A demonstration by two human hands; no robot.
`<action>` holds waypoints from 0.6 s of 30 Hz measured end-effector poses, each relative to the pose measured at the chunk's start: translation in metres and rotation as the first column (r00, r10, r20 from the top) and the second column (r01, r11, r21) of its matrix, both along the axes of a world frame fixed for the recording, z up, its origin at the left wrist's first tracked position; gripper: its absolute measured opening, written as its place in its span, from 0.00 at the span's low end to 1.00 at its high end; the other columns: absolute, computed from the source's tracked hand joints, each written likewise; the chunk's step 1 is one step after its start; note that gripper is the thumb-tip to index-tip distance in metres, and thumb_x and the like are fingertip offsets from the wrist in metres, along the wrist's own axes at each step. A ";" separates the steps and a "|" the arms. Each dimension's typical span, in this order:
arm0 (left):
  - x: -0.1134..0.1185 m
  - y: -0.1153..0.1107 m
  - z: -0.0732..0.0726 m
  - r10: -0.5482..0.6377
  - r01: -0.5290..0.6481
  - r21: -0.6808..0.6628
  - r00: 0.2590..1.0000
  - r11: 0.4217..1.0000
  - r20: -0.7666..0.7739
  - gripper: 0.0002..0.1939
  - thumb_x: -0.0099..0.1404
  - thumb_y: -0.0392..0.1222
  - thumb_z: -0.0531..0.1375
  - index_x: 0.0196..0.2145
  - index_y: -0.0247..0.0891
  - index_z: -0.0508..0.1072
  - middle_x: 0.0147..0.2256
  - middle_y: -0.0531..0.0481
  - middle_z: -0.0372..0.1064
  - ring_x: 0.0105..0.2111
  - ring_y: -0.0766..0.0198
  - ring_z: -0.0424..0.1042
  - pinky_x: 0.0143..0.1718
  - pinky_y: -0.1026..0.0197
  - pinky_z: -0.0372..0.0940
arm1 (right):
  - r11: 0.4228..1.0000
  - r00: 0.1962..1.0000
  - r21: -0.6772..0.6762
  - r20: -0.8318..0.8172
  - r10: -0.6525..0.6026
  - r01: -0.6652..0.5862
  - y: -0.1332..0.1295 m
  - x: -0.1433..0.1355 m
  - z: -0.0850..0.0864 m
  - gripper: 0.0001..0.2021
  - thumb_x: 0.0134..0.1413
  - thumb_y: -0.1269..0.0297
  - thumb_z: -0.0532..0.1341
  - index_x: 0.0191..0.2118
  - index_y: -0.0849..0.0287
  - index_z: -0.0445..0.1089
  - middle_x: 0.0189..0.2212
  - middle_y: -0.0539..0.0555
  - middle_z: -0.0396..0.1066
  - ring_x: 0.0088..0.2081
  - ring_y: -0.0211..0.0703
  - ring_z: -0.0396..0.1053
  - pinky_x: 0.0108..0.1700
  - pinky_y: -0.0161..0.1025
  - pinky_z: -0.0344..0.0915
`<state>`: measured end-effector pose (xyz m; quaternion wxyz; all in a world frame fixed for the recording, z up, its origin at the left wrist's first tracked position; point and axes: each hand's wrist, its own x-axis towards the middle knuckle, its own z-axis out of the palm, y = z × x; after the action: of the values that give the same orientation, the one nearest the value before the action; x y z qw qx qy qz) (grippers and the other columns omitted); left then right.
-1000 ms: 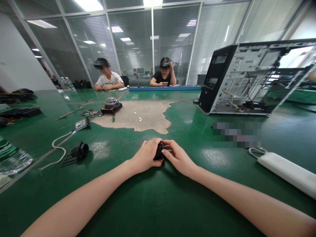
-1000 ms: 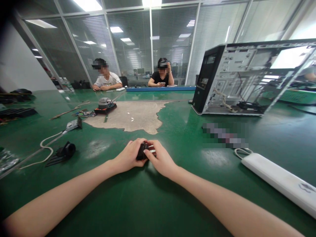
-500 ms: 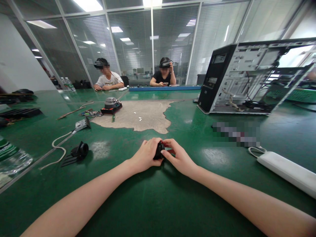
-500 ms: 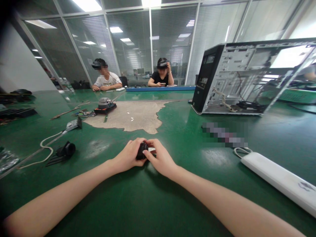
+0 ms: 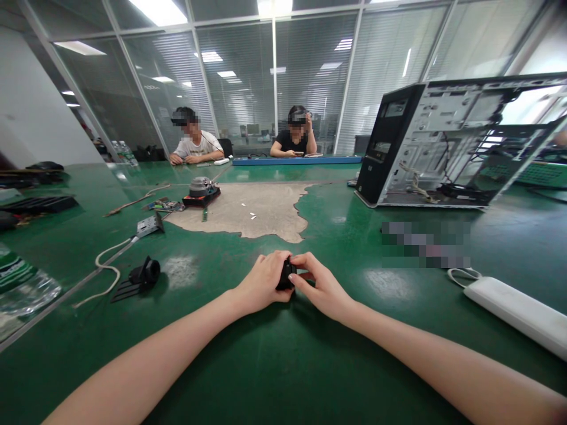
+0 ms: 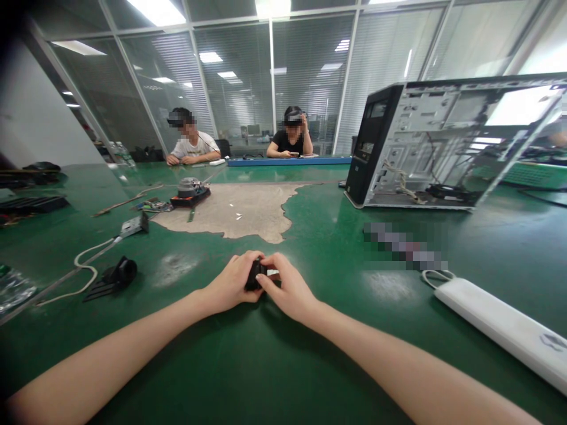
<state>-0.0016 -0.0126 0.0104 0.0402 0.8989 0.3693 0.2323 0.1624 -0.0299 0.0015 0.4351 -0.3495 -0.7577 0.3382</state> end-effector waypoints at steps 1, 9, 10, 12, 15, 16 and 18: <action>0.000 0.000 0.000 -0.001 0.001 -0.003 1.000 1.000 0.003 0.29 0.48 0.38 0.58 0.47 0.38 0.50 0.43 0.44 0.59 0.43 0.54 0.61 0.41 0.53 0.56 | 1.000 1.000 0.001 0.007 -0.005 0.005 0.000 0.000 0.000 0.08 0.53 0.69 0.53 0.41 0.57 0.59 0.38 0.53 0.61 0.41 0.39 0.64 0.42 0.40 0.67; -0.001 0.002 -0.001 0.003 -0.003 -0.024 1.000 1.000 0.011 0.30 0.48 0.39 0.58 0.48 0.38 0.51 0.43 0.44 0.60 0.42 0.53 0.62 0.40 0.52 0.57 | 0.997 0.994 -0.002 0.084 -0.072 0.072 0.001 -0.001 -0.002 0.14 0.52 0.68 0.54 0.46 0.57 0.57 0.41 0.55 0.62 0.41 0.41 0.65 0.42 0.42 0.66; -0.001 0.002 -0.001 0.000 0.000 -0.020 1.000 1.000 0.011 0.30 0.48 0.39 0.58 0.48 0.37 0.51 0.43 0.44 0.60 0.43 0.53 0.62 0.41 0.53 0.57 | 0.997 0.993 -0.005 0.090 -0.071 0.072 0.001 -0.001 -0.001 0.13 0.52 0.67 0.54 0.46 0.57 0.57 0.41 0.55 0.62 0.41 0.41 0.65 0.42 0.41 0.66; -0.001 0.001 -0.002 -0.003 0.003 -0.014 1.000 1.000 0.014 0.31 0.48 0.39 0.58 0.48 0.37 0.50 0.43 0.44 0.60 0.43 0.54 0.61 0.41 0.53 0.56 | 0.998 0.994 -0.013 0.094 -0.059 0.060 0.000 -0.001 0.000 0.12 0.52 0.67 0.54 0.45 0.58 0.58 0.40 0.55 0.62 0.40 0.40 0.65 0.41 0.41 0.67; -0.002 0.001 -0.002 0.001 -0.001 -0.010 1.000 1.000 0.014 0.30 0.48 0.39 0.58 0.48 0.38 0.50 0.44 0.44 0.59 0.44 0.54 0.61 0.41 0.53 0.56 | 0.999 0.998 -0.026 0.059 -0.025 0.027 -0.001 -0.001 0.001 0.11 0.52 0.68 0.54 0.43 0.57 0.58 0.39 0.53 0.62 0.40 0.40 0.65 0.41 0.40 0.68; -0.002 0.000 -0.002 0.001 -0.001 -0.011 1.000 1.000 0.011 0.30 0.48 0.39 0.58 0.48 0.38 0.50 0.44 0.44 0.59 0.44 0.54 0.61 0.41 0.53 0.56 | 1.000 0.999 -0.022 0.043 -0.017 0.018 -0.002 -0.001 0.001 0.11 0.52 0.68 0.54 0.42 0.57 0.58 0.39 0.53 0.61 0.41 0.39 0.65 0.41 0.40 0.68; -0.002 0.000 -0.002 -0.003 0.003 -0.011 1.000 1.000 0.009 0.30 0.48 0.39 0.58 0.48 0.38 0.50 0.44 0.44 0.59 0.44 0.54 0.61 0.41 0.53 0.56 | 1.000 1.000 -0.009 0.021 -0.010 0.010 -0.002 -0.001 0.002 0.10 0.51 0.69 0.54 0.42 0.56 0.58 0.38 0.52 0.61 0.41 0.39 0.65 0.42 0.40 0.67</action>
<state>-0.0038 -0.0123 0.0080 0.0471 0.8982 0.3691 0.2340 0.1611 -0.0323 0.0031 0.4270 -0.3588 -0.7590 0.3359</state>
